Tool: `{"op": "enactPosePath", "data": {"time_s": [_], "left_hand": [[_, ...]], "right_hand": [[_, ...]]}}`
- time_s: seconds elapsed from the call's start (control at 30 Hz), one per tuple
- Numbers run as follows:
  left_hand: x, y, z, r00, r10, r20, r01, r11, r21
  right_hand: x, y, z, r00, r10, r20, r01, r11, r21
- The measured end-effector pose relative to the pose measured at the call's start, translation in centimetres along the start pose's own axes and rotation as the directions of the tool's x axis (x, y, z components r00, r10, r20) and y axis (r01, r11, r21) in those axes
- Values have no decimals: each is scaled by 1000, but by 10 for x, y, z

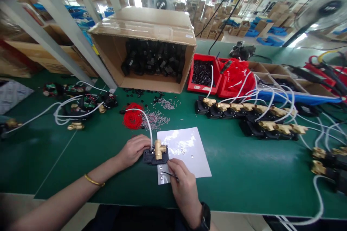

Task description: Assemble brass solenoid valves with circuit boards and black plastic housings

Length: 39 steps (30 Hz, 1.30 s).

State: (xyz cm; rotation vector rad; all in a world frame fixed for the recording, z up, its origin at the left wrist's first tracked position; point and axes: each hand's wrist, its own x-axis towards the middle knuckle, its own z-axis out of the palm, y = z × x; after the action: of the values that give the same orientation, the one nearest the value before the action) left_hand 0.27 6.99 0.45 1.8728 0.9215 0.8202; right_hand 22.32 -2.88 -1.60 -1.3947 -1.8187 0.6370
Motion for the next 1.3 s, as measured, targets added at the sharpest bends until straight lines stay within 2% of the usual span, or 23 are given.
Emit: {"op": "enactPosePath", "data": {"time_s": [0.1, 0.2, 0.27, 0.33, 0.37, 0.43, 0.5, 0.53, 0.6, 0.7, 0.8, 0.87, 0.97, 1.1, 1.17, 1.23, 1.3], "left_hand": [[-2, -2, 2, 998, 63, 24, -65, 994, 86], [-9, -6, 6, 993, 117, -7, -115, 984, 136], [-16, -7, 9, 987, 157, -10, -154, 976, 153], [-22, -4, 8, 988, 151, 15, -152, 973, 175], [-24, -1, 7, 993, 117, 12, -117, 973, 200], [-21, 5, 1, 996, -35, -88, 60, 951, 303], [-10, 8, -6, 955, -187, -230, 271, 864, 424], [-3, 8, -8, 935, -223, -274, 333, 817, 471], [14, 5, -10, 931, -234, -281, 355, 765, 537], [34, -2, -6, 944, -210, -252, 320, 766, 558], [38, -4, -4, 948, -191, -255, 304, 782, 544], [30, 0, -5, 945, -183, -271, 302, 807, 508], [3, 10, -5, 921, -215, -324, 343, 841, 418], [-44, 23, 12, 823, -304, -480, 400, 910, 110], [-61, 27, 26, 794, -264, -548, 353, 934, 61], [-70, 28, 40, 819, -128, -559, 264, 949, 170], [-72, 27, 50, 858, 13, -514, 164, 941, 297]], "right_hand": [[-5, 8, 5, 1000, 11, 0, -11, 999, -41], [-1, 13, 11, 997, 74, -30, -77, 991, -111], [5, 13, 13, 998, 52, 17, -49, 987, -153], [11, 12, 14, 995, -2, 101, 18, 987, -161], [13, 11, 14, 991, -22, 129, 42, 987, -157], [15, 11, 14, 988, -36, 148, 58, 988, -144], [17, 10, 13, 989, -27, 146, 47, 990, -132], [17, 9, 12, 989, -18, 150, 37, 991, -126], [18, 7, 10, 987, 6, 161, 13, 993, -120], [20, 5, 8, 984, 20, 177, 2, 993, -120], [20, 5, 8, 984, 17, 177, 5, 992, -125], [21, 4, 9, 985, 34, 168, -12, 991, -131], [22, -1, 9, 986, 60, 158, -38, 990, -137], [24, -9, 11, 988, 78, 136, -55, 985, -163], [24, -13, 14, 991, 81, 108, -59, 980, -191], [24, -16, 17, 994, 70, 79, -52, 976, -211], [23, -18, 20, 996, 54, 64, -39, 975, -221]]}}
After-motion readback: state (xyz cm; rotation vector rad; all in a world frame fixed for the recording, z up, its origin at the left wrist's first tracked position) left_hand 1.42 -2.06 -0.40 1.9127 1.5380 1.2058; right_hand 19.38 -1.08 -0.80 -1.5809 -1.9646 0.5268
